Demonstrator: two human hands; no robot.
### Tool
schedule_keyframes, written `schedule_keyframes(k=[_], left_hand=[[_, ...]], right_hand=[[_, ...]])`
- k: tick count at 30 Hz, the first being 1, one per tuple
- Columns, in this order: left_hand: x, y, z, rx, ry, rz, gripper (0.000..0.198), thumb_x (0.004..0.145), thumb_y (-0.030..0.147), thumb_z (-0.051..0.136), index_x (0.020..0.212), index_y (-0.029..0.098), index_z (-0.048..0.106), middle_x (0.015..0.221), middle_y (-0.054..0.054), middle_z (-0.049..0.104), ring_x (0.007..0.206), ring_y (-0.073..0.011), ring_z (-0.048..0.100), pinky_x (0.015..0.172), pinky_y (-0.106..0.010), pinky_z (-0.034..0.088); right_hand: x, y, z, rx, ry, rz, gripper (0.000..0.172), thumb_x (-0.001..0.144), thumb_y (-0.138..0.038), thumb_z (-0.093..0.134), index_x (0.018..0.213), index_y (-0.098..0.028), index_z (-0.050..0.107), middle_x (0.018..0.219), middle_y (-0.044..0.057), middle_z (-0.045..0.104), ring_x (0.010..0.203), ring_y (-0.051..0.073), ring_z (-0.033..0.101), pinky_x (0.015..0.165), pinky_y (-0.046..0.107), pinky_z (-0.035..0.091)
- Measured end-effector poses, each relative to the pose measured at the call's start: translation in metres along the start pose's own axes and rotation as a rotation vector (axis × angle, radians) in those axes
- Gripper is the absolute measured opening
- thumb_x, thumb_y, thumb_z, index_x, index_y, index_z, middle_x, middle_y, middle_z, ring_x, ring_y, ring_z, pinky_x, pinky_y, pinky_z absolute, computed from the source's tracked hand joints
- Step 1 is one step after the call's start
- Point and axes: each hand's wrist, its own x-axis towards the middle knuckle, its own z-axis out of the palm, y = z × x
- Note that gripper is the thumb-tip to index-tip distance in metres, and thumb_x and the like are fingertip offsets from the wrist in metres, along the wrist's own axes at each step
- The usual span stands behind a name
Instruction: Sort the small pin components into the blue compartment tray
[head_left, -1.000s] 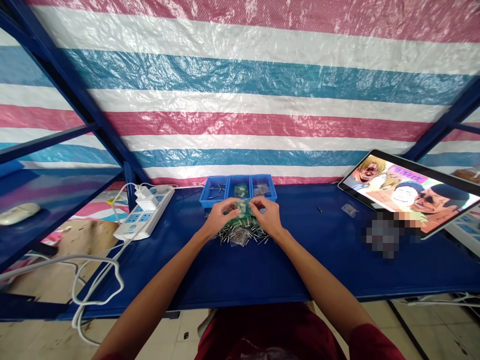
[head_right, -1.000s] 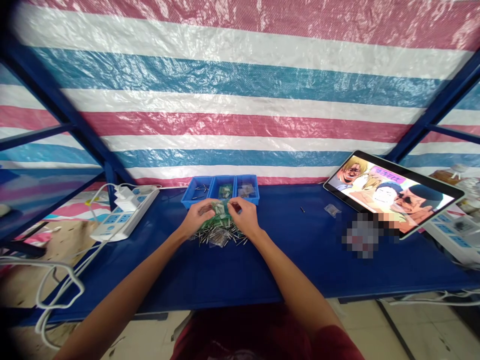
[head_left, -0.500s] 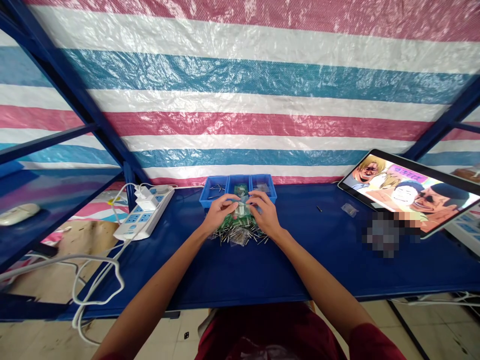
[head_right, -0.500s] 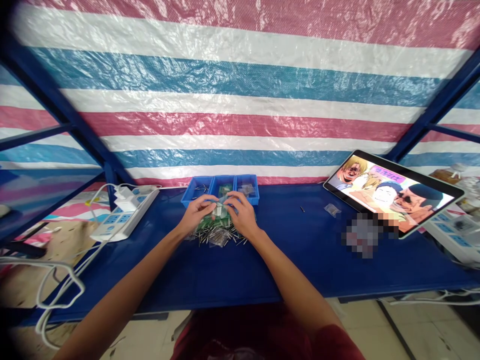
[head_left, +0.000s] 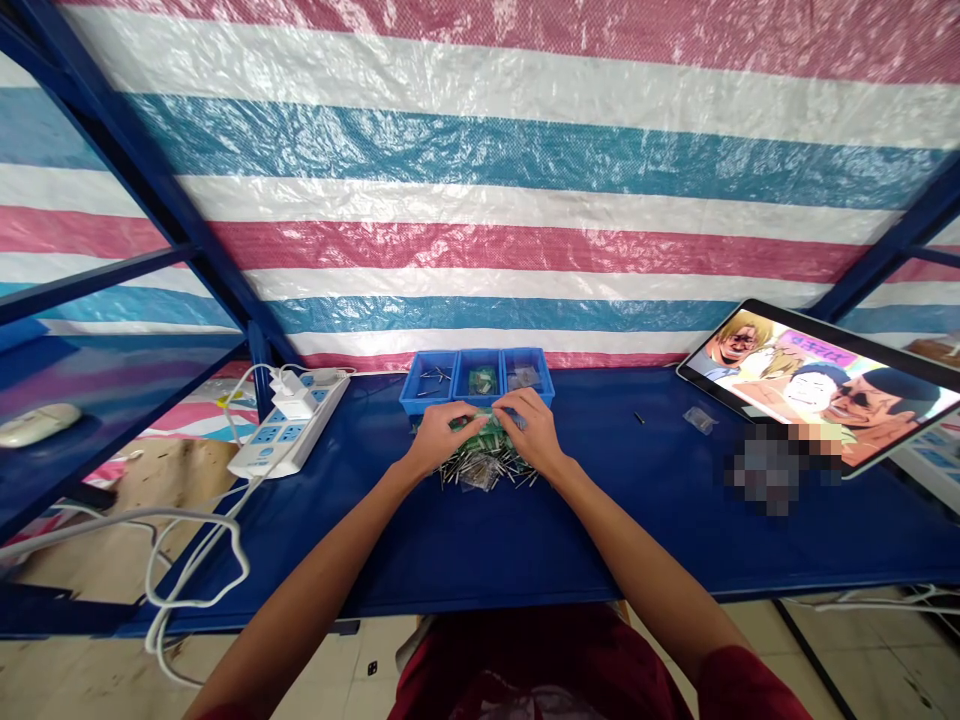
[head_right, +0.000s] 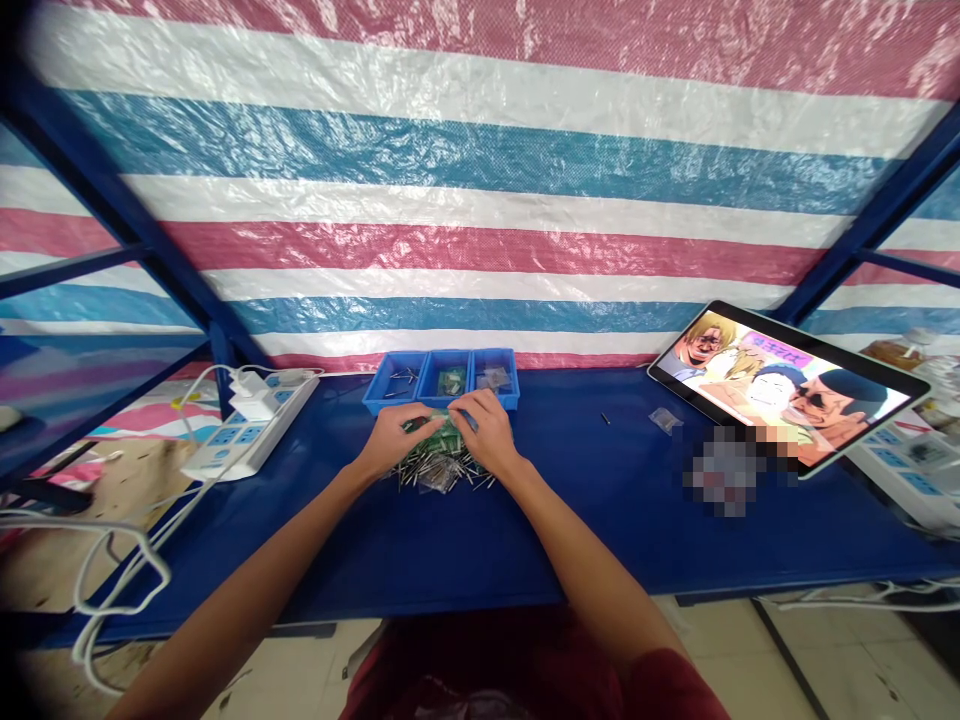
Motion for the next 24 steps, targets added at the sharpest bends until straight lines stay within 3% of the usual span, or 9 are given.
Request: schedule_keyframes(k=[4,6,10,14,19,24], left_hand=[[0.0007,-0.0046,0.0016,-0.135,0.091,-0.086,0.033,0.081,0.046,0.063,0.072,0.015,0.068,0.070,-0.005,0.067,0.065,-0.0174,0.059,0.065,-0.029,0.048],[0.0013,-0.0062,0.0017,-0.254,0.099,-0.136,0.034,0.078,0.047,0.066,0.084,0.014,0.070,0.074,-0.006,0.069,0.068,-0.0185,0.061,0.064,-0.029,0.049],[0.0019,-0.0048,0.0015,-0.385,0.063,-0.208,0.048,0.076,0.043,0.069,0.114,0.014,0.062,0.062,0.000,0.064,0.061,-0.0166,0.062,0.060,-0.026,0.050],[0.0023,-0.0017,0.0005,-0.456,0.081,-0.219,0.062,0.077,0.042,0.069,0.130,0.016,0.050,0.058,0.002,0.061,0.060,-0.0174,0.064,0.063,-0.028,0.052],[0.0021,-0.0023,0.0001,-0.472,0.052,-0.214,0.052,0.080,0.044,0.067,0.123,0.015,0.058,0.062,0.000,0.064,0.062,-0.0173,0.064,0.066,-0.029,0.052],[0.0023,-0.0040,-0.0018,-0.371,0.056,-0.113,0.046,0.088,0.054,0.051,0.105,0.016,0.070,0.088,-0.009,0.067,0.074,-0.0182,0.060,0.071,-0.032,0.051]], right_hand=[[0.0006,-0.0003,-0.0014,0.056,0.002,0.085,0.026,0.091,-0.033,0.052,0.112,-0.022,0.062,0.099,0.009,0.065,0.094,0.022,0.061,0.086,0.037,0.049],[0.0000,0.0002,-0.0012,0.099,-0.035,0.136,0.029,0.090,-0.035,0.053,0.115,-0.023,0.061,0.091,0.006,0.066,0.084,0.020,0.062,0.081,0.035,0.051],[-0.0021,0.0000,0.0000,0.171,-0.057,0.193,0.034,0.092,-0.033,0.048,0.123,-0.022,0.056,0.082,0.002,0.065,0.070,0.016,0.061,0.070,0.030,0.053],[-0.0018,-0.0013,-0.0013,0.184,-0.046,0.136,0.033,0.095,-0.025,0.036,0.121,-0.023,0.058,0.087,0.004,0.064,0.072,0.016,0.061,0.069,0.030,0.053],[-0.0008,0.0010,-0.0013,0.095,-0.006,0.023,0.025,0.090,-0.023,0.045,0.106,-0.024,0.064,0.119,0.011,0.054,0.100,0.020,0.058,0.077,0.034,0.054],[-0.0002,0.0016,0.0000,0.076,-0.004,0.046,0.018,0.088,-0.020,0.046,0.089,-0.021,0.064,0.097,0.008,0.064,0.093,0.020,0.061,0.084,0.036,0.050]])
